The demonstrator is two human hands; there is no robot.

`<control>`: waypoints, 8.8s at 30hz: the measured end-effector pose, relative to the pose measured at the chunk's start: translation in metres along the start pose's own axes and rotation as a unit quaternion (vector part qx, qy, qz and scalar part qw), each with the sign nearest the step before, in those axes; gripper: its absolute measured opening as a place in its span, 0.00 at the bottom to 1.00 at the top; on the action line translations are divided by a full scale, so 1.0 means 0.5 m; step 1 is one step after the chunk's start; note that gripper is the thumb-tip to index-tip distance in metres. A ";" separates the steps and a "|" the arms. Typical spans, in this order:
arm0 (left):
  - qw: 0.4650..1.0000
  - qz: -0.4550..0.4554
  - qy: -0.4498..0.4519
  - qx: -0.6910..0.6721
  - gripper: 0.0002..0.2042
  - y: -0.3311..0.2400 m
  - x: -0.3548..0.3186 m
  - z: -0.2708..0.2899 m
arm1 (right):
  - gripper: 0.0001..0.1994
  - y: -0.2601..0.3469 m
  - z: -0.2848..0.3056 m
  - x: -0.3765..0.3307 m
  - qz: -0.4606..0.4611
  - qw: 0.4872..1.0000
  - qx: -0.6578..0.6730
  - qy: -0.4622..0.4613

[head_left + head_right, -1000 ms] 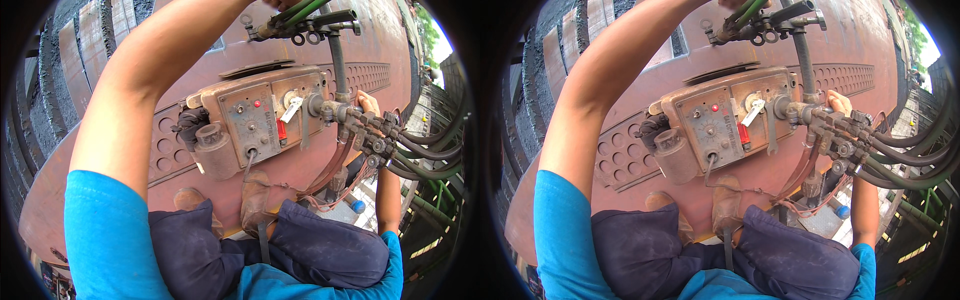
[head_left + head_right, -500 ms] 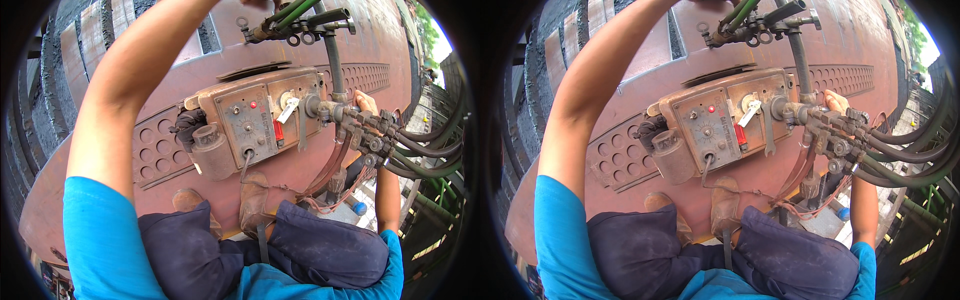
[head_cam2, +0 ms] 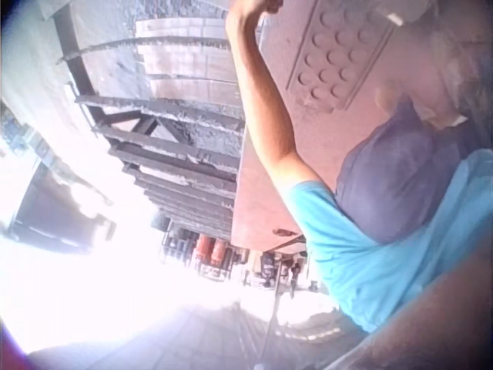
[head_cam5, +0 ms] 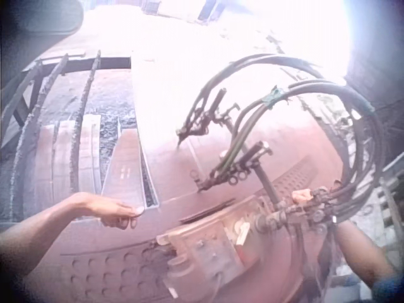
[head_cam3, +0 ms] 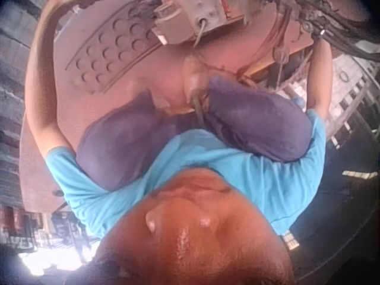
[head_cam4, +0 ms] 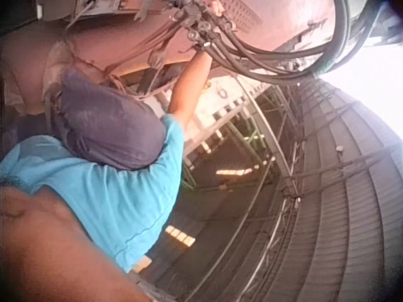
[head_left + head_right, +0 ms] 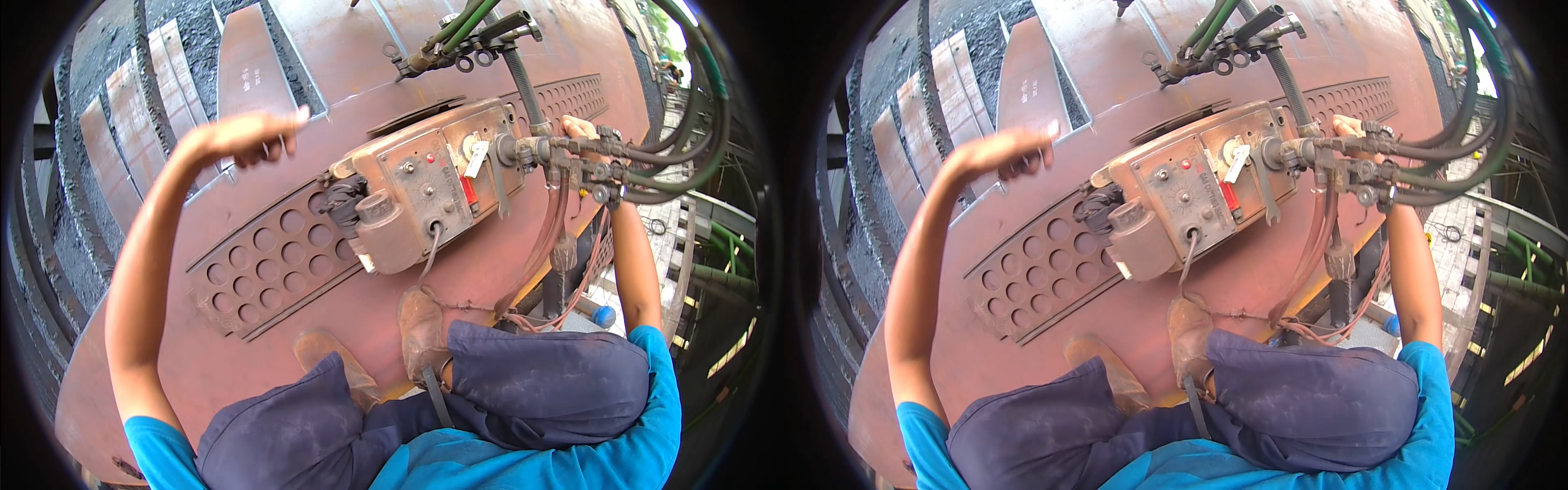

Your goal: The person uses a tape measure to take multiple measurements on a large, perforated metal sheet. They then reposition a plasma cutting torch on the sheet and adjust its control panel.

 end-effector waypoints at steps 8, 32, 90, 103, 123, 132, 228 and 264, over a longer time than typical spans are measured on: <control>0.985 -0.132 0.023 -0.110 0.29 0.040 -0.056 -0.271 | 0.10 0.037 0.049 -0.180 -0.023 0.925 0.212 -0.314; 0.942 -0.307 -0.135 0.013 0.11 0.294 -0.294 -0.315 | 0.61 0.591 -0.655 -0.298 -0.189 0.927 -0.187 -0.264; 0.924 -0.146 -0.353 0.025 0.03 0.904 -0.754 -0.769 | 0.53 0.443 -0.773 -0.142 -0.367 0.795 -0.346 -0.337; 0.937 -0.146 -0.319 0.004 0.03 0.849 -0.803 -0.756 | 0.57 0.684 -0.952 -0.348 -0.237 0.905 -0.245 -0.254; 0.832 -0.185 -0.386 -0.353 0.18 0.851 -0.772 -0.683 | 0.47 0.951 -1.150 -0.653 0.006 0.977 0.145 0.158; 0.743 -0.198 -0.377 -0.515 0.29 0.895 -0.805 -0.632 | 0.15 0.898 -1.006 -0.801 0.077 0.886 0.368 0.270; 0.944 0.052 -0.318 -0.069 0.20 0.804 -0.973 -0.487 | 0.20 0.705 -0.913 -0.802 -0.060 0.884 0.463 0.007; 0.916 -0.367 -0.134 0.092 0.20 0.222 -0.673 -0.440 | 0.27 0.877 -1.079 -0.749 -0.185 0.765 0.537 -0.305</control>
Point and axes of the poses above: each hand's wrist, its own x-axis towards the middle knuckle, its own z-axis out of the back of the hand, y = z × x, the point moved 1 cm from there along x, towards the middle knuckle, and after that the axes turned 14 degrees about -z, right-handed, at the moved point
